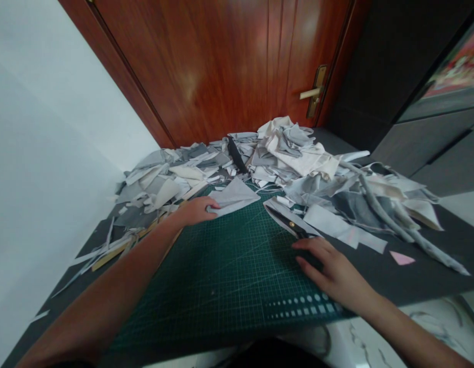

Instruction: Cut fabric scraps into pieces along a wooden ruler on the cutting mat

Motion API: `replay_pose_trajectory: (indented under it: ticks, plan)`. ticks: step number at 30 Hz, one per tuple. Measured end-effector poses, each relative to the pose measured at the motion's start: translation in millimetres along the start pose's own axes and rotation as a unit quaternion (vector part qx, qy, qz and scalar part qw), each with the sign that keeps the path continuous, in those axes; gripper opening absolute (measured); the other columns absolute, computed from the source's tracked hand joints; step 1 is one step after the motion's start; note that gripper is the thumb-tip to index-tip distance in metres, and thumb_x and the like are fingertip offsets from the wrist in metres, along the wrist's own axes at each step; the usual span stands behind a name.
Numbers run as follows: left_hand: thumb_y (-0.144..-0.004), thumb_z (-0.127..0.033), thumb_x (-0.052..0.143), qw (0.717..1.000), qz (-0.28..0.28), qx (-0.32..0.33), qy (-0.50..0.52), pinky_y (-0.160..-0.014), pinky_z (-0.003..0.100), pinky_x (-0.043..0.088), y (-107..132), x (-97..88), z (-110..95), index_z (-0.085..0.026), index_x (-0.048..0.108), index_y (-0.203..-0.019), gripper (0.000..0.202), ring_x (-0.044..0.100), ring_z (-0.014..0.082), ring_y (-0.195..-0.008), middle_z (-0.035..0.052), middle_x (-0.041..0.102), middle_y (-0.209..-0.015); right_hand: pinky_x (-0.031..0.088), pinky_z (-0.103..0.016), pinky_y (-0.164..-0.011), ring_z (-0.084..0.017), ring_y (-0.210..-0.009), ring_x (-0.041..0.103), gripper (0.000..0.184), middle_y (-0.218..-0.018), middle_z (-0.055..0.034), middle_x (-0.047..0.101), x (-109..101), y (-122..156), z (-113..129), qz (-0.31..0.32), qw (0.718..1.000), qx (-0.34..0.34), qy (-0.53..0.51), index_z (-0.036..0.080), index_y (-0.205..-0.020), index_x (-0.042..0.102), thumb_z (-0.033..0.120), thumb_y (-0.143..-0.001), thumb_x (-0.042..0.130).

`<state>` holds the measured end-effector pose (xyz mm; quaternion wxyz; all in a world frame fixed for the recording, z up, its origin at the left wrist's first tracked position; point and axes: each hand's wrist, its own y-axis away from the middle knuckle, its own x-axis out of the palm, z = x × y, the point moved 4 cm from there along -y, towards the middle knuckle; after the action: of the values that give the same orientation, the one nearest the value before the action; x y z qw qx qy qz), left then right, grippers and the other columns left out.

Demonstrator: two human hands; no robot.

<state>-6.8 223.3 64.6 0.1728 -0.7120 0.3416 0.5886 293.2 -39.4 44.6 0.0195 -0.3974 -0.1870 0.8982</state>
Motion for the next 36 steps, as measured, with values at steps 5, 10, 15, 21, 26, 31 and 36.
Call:
replay_pose_trajectory:
  ticks: [5,10,15,21,26,31,36]
  plan:
    - [-0.084,-0.021,0.059,0.982,0.049,0.030,0.180,-0.090,0.029,0.054,43.8,24.0,-40.4,-0.018,0.071,-0.122,0.040,0.072,0.0184,-0.100,0.0074,0.077,-0.115,0.055,-0.044,-0.099,-0.024,-0.109,0.068,0.021,-0.112,-0.0097,0.073,30.3,-23.8,21.2,0.032,0.998,-0.029,-0.055,0.020,-0.115,0.067,0.026,-0.097,0.057]
    - [-0.084,-0.016,0.060,0.993,-0.078,0.042,0.084,-0.081,0.028,0.048,54.9,19.1,-79.7,-0.018,0.074,-0.083,0.014,0.068,0.0177,-0.085,0.0041,0.074,-0.086,0.053,-0.040,-0.098,-0.025,-0.112,0.067,0.032,-0.117,-0.0103,0.071,66.6,-57.5,46.5,0.067,0.995,-0.006,-0.072,0.019,-0.121,0.066,0.031,-0.092,0.069]
    - [-0.086,-0.031,0.065,0.980,-0.163,0.012,0.114,-0.065,0.027,0.040,65.0,-14.4,-115.1,-0.019,0.069,-0.078,0.015,0.059,0.0153,-0.070,-0.0007,0.066,-0.072,0.050,-0.036,-0.095,-0.025,-0.109,0.065,0.028,-0.117,-0.0116,0.069,68.6,-94.9,77.4,0.033,0.999,-0.023,-0.013,0.016,-0.122,0.065,0.032,-0.099,0.059]
    - [-0.081,-0.027,0.061,0.962,-0.196,-0.002,0.192,-0.059,0.025,0.040,78.9,-49.7,-127.8,-0.019,0.063,-0.078,0.008,0.057,0.0136,-0.062,-0.0036,0.064,-0.066,0.046,-0.031,-0.079,-0.023,-0.094,0.067,0.020,-0.103,-0.0086,0.072,36.9,-117.1,94.5,-0.015,0.996,-0.036,0.075,0.020,-0.107,0.070,0.026,-0.099,0.053]
    - [-0.069,-0.018,0.063,0.968,-0.216,-0.022,0.125,-0.057,0.025,0.038,89.2,-67.8,-126.6,-0.019,0.062,-0.073,0.004,0.057,0.0146,-0.062,-0.0032,0.063,-0.064,0.040,-0.030,-0.073,-0.022,-0.084,0.065,0.016,-0.091,-0.0071,0.073,5.5,-133.7,97.7,-0.038,0.994,-0.020,0.102,0.018,-0.090,0.071,0.016,-0.089,0.055]
    - [-0.070,-0.022,0.065,0.957,-0.245,-0.049,0.145,-0.055,0.025,0.037,103.0,-78.4,-134.9,-0.019,0.058,-0.070,0.007,0.055,0.0149,-0.062,-0.0028,0.061,-0.064,0.043,-0.028,-0.077,-0.019,-0.088,0.066,0.012,-0.095,-0.0058,0.074,-13.9,-139.5,122.1,-0.026,0.995,-0.093,0.006,0.017,-0.095,0.071,0.022,-0.090,0.061]
    - [-0.078,-0.026,0.062,0.942,-0.293,-0.003,0.161,-0.059,0.026,0.040,116.8,-92.2,-151.0,-0.019,0.058,-0.077,0.008,0.054,0.0143,-0.064,-0.0027,0.059,-0.067,0.044,-0.030,-0.077,-0.022,-0.091,0.068,0.021,-0.102,-0.0088,0.076,0.1,-134.6,144.7,0.018,0.990,-0.124,0.057,0.018,-0.106,0.072,0.031,-0.096,0.058]
